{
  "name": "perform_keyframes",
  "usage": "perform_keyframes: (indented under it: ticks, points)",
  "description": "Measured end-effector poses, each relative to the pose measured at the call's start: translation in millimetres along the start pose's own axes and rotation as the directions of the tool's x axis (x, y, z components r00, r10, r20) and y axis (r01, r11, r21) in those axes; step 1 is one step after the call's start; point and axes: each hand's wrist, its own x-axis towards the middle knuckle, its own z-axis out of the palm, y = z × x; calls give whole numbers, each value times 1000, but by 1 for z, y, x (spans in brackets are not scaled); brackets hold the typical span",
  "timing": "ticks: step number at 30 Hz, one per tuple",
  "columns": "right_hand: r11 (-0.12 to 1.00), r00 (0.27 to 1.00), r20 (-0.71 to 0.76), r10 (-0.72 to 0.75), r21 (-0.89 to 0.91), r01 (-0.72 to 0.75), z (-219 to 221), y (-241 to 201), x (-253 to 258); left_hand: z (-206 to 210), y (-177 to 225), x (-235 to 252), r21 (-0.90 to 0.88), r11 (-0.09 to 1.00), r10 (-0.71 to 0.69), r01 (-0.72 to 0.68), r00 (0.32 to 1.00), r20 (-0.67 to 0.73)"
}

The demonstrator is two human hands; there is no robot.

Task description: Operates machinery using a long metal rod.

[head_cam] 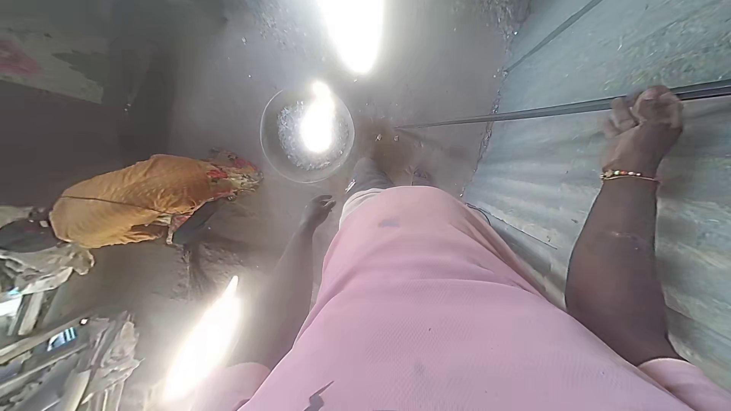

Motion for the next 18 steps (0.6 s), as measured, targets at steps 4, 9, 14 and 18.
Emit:
perform_keyframes:
  ticks: [4,9,14,18]
  points:
    - [988,981,129,143,44,-150,-6,37,5,26,20,-33,93,995,28,-34,998,65]
    - [967,961,115,251,12,-254,-22,63,9,25,37,-37,140,990,19,-31,997,80]
    - [981,976,108,188,-60,-183,-41,59,23,9,76,-29,75,992,105,-104,994,-14]
    - [999,993,118,-12,-35,16,-43,34,36,-1,103,-23,92,978,191,-186,981,-41]
